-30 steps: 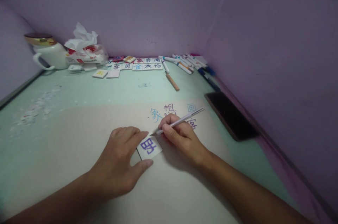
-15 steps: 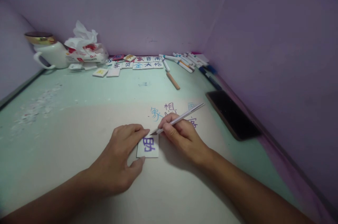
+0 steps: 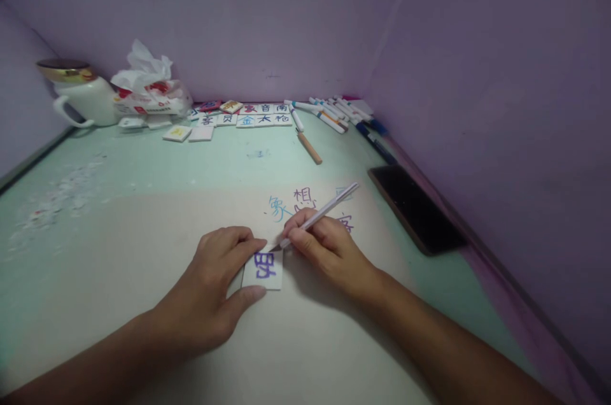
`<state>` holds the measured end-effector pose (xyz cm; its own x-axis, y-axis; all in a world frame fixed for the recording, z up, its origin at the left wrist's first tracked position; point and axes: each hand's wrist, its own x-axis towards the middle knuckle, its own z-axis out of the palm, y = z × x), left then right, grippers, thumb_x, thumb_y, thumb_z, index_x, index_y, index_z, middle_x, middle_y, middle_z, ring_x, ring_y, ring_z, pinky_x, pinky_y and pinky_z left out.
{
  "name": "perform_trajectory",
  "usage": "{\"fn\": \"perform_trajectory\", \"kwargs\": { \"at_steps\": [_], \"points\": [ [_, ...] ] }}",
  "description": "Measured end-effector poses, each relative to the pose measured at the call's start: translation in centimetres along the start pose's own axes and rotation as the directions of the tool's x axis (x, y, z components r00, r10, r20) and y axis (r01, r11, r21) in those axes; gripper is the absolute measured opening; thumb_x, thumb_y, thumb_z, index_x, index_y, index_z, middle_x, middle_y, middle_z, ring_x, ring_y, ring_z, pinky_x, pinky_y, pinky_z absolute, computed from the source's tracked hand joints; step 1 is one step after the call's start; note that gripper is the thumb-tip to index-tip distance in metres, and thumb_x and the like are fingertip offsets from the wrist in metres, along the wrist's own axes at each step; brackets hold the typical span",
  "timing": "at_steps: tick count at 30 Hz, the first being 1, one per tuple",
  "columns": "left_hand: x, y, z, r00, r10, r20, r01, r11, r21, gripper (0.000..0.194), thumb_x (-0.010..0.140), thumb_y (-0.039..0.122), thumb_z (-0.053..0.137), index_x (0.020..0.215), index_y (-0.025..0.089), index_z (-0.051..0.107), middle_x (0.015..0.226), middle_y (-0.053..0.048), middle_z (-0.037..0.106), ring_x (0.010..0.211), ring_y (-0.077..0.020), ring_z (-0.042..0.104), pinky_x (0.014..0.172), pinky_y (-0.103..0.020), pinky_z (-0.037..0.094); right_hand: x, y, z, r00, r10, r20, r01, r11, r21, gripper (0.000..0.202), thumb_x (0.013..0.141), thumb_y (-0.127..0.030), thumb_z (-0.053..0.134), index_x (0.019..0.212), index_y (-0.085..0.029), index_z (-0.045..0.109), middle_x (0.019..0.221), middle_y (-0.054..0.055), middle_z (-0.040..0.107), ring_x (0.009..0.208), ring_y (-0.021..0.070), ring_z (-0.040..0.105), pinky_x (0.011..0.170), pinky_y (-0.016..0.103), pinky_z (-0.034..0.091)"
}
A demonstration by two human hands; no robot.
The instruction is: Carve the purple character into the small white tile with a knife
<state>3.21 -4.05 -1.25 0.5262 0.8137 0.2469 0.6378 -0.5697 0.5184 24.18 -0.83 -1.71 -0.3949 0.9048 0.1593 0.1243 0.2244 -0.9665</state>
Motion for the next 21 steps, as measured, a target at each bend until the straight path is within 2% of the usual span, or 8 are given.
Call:
{"fn": "perform_trajectory", "kwargs": {
  "at_steps": [3, 6, 12, 21],
  "points": [
    [0.01, -0.02, -0.01, 1.000, 0.010, -0.003, -0.010, 1.000, 0.005, 0.035, 0.076, 0.017, 0.056, 0.110, 0.012, 0.051, 0.108, -0.013, 0.050, 0.101, -0.0292, 0.047, 0.087, -0.050, 0.040, 0.03, -0.08, 0.01, 1.000, 0.010, -0.021, -0.010, 0.999, -0.033, 0.009, 0.089, -0.025, 0.053, 0.086, -0.019, 0.060, 0.078, 0.002, 0.061, 0.072, 0.0147, 0.059, 0.065, 0.027, 0.046],
    [0.01, -0.04, 0.00, 1.000, 0.017, -0.010, -0.017, 1.000, 0.007, 0.035, 0.076, 0.018, 0.056, 0.110, 0.012, 0.051, 0.107, -0.014, 0.051, 0.101, -0.0291, 0.047, 0.087, -0.049, 0.040, -0.20, 0.24, 0.04, 0.999, -0.020, -0.031, 0.019, 0.999, -0.030, 0.008, 0.090, -0.025, 0.051, 0.090, -0.020, 0.058, 0.082, 0.003, 0.063, 0.076, 0.0158, 0.061, 0.067, 0.028, 0.048],
    [0.12, -0.08, 0.03, 1.000, 0.016, -0.014, -0.016, 1.000, 0.020, 0.035, 0.076, 0.018, 0.056, 0.110, 0.012, 0.052, 0.107, -0.013, 0.051, 0.100, -0.0289, 0.048, 0.086, -0.049, 0.040, -0.48, 0.56, 0.33, 0.987, -0.141, -0.076, 0.130, 0.982, -0.134, 0.008, 0.093, -0.024, 0.047, 0.090, -0.022, 0.054, 0.081, 0.001, 0.060, 0.072, 0.0147, 0.060, 0.065, 0.028, 0.047],
    [0.06, -0.01, -0.01, 1.000, 0.007, -0.009, -0.006, 1.000, 0.011, 0.034, 0.076, 0.019, 0.056, 0.109, 0.013, 0.052, 0.106, -0.013, 0.051, 0.099, -0.0289, 0.048, 0.086, -0.050, 0.040, -0.31, 0.38, 0.54, 0.979, -0.190, -0.074, 0.178, 0.973, -0.150, 0.008, 0.091, -0.019, 0.048, 0.088, -0.022, 0.055, 0.079, 0.001, 0.058, 0.073, 0.0149, 0.058, 0.066, 0.029, 0.047]
  ]
}}
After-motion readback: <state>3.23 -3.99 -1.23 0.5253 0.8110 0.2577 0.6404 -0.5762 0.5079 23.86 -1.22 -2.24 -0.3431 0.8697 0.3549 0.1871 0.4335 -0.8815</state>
